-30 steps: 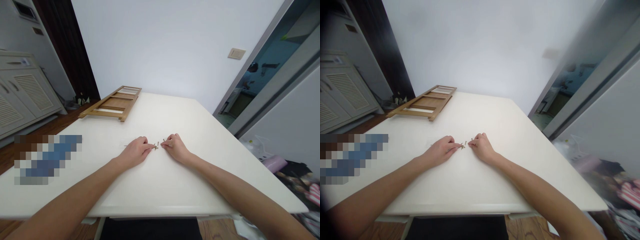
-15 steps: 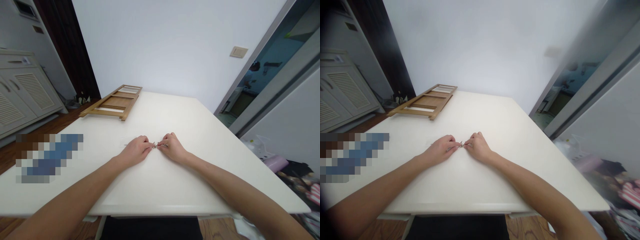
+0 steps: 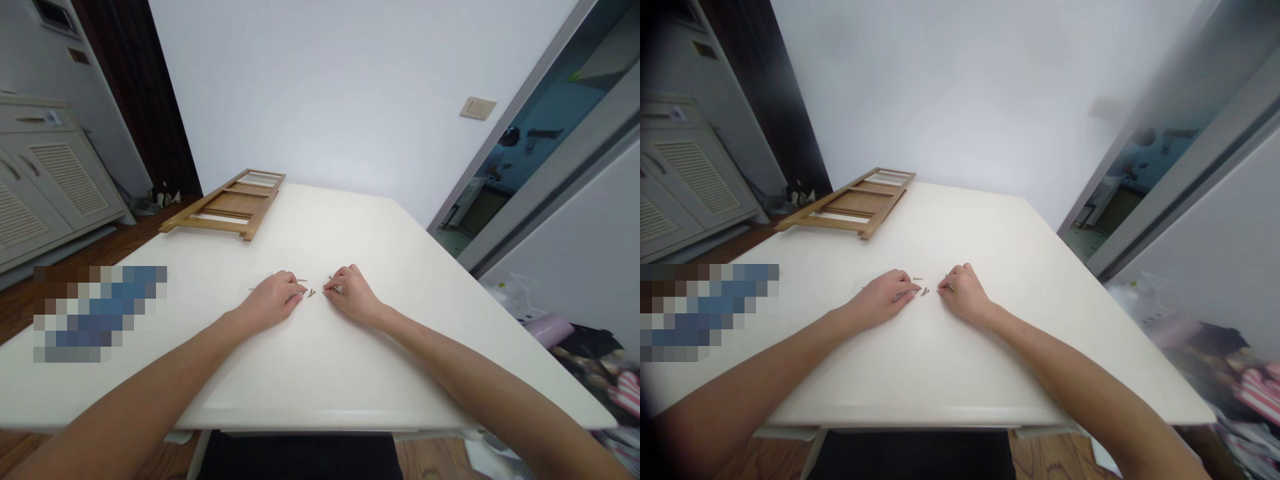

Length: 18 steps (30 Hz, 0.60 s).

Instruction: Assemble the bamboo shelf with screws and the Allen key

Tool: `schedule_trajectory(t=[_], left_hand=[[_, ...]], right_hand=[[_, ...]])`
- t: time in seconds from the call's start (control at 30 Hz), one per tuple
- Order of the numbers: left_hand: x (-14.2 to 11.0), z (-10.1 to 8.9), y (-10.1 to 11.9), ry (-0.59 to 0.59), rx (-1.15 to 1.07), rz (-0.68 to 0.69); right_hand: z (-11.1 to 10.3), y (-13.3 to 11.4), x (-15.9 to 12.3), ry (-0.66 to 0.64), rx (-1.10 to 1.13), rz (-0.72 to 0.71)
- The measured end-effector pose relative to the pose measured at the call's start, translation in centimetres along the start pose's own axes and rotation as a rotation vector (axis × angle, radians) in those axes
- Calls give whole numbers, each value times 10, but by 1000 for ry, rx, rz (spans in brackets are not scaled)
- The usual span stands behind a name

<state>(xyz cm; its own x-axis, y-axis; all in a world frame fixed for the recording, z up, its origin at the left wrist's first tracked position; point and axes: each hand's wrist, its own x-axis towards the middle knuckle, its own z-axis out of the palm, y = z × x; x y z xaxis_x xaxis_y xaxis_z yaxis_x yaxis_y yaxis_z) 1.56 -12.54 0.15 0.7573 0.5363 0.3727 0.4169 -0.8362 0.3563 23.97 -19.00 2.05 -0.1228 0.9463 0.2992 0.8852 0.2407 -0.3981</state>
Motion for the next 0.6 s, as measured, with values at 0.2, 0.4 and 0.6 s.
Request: schedule_trajectory(t=[0.2,0.4,0.6], left_hand=[[1,4,-9,69,-57,-84],[2,2,-8,108,-68,-134],[4,-12,-10,180,-5,-190]], right_hand=[[8,-12,6,-47,-41,-153],[3,-8,6,-73,-115,-147],[0,-13,16,-92,-118,-43]])
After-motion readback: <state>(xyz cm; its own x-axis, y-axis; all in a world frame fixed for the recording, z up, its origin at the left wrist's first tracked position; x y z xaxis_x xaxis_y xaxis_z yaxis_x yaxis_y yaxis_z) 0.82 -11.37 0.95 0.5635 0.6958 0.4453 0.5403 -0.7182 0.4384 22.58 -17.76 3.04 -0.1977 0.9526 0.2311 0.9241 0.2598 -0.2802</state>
